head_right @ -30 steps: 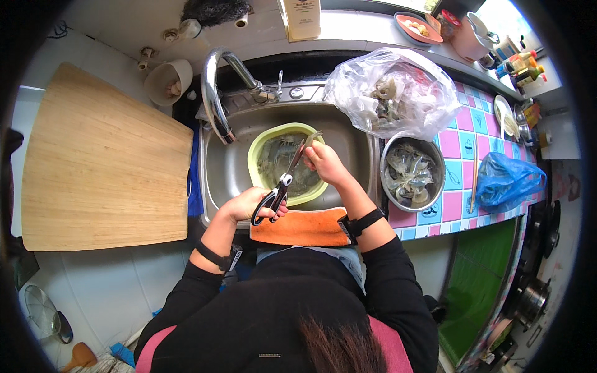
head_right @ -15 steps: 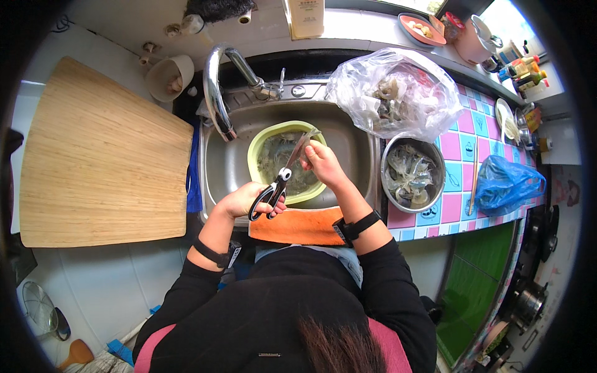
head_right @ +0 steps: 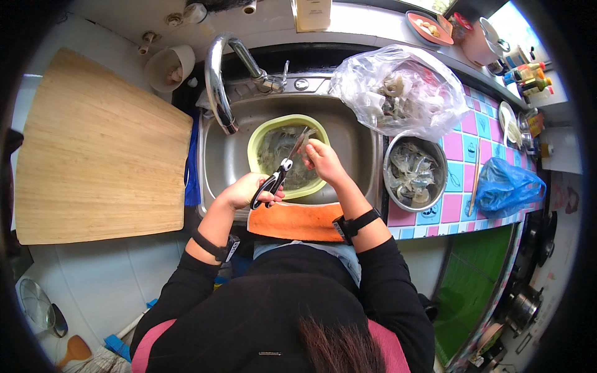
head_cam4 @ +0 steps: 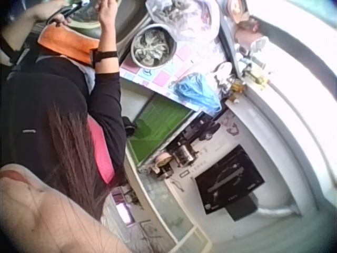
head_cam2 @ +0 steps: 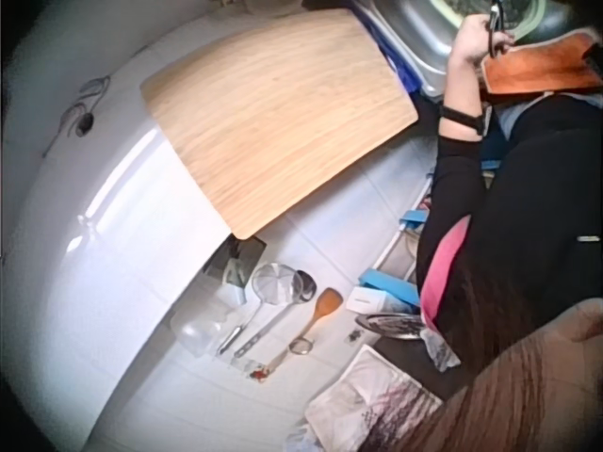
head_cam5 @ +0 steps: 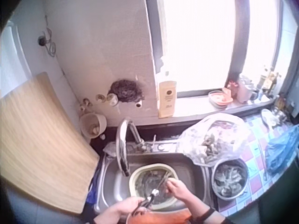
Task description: The person stands at a kitchen sink and repeatedly picks up shrimp from a bowl of water. Using kitchen shears, they trim the shrimp and then peel the shell by hand, placing the cleaned shrimp into a separate metal bowl.
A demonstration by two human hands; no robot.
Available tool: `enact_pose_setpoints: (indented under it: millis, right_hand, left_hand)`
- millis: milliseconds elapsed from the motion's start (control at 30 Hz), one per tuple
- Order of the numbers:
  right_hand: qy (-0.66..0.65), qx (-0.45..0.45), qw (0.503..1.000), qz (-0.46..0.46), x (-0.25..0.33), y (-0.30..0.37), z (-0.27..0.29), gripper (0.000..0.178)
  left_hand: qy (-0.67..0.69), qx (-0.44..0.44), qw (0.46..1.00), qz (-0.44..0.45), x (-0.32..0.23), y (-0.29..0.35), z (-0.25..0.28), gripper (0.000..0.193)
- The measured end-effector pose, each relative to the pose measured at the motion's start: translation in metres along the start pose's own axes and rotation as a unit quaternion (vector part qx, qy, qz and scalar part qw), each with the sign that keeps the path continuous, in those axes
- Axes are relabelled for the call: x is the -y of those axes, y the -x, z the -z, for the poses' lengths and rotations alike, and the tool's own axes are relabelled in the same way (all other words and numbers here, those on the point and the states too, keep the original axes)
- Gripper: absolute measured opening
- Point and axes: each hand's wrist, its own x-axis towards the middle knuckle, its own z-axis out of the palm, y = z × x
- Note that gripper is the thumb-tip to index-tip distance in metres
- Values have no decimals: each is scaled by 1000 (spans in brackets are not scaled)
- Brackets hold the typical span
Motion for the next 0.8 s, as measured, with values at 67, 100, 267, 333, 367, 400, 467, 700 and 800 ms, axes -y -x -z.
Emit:
enact_pose_setpoints:
  millis: [67, 100, 267, 333, 367, 400, 467, 700, 800]
  right_hand:
    - [38, -9, 999, -34, -5, -5, 2, 25]
    - [67, -17, 996, -58, -7, -7, 4, 25]
    - [73, -26, 989, -124, -23, -10, 11, 24]
    - [75, -37, 988, -131, -34, -14, 11, 21]
    - [156, -23, 979, -131, -40, -17, 11, 17]
    - [227, -7, 966, -124, -47, -20, 10, 15]
    - [415, 21, 904, -103, -60, -30, 7, 17]
    - [604, 57, 790, -92, -100, -50, -19, 16]
    - [598, 49, 795, -92, -97, -51, -14, 17]
  left_hand:
    - [-15, -29, 999, 7, 6, -4, 4, 20]
    - [8, -38, 999, 17, 8, -6, 7, 20]
    - [-488, -309, 815, -44, 20, -14, 36, 15]
    - [-563, -332, 757, -3, 29, -21, 44, 11]
    - [-592, -348, 727, -1, 36, -26, 48, 10]
    - [-616, -346, 708, 4, 42, -33, 52, 9]
    - [-663, -360, 656, 3, 54, -49, 59, 8]
    - [-733, -370, 566, -68, 72, -69, 66, 10]
    - [-705, -401, 578, -93, 61, -63, 57, 16]
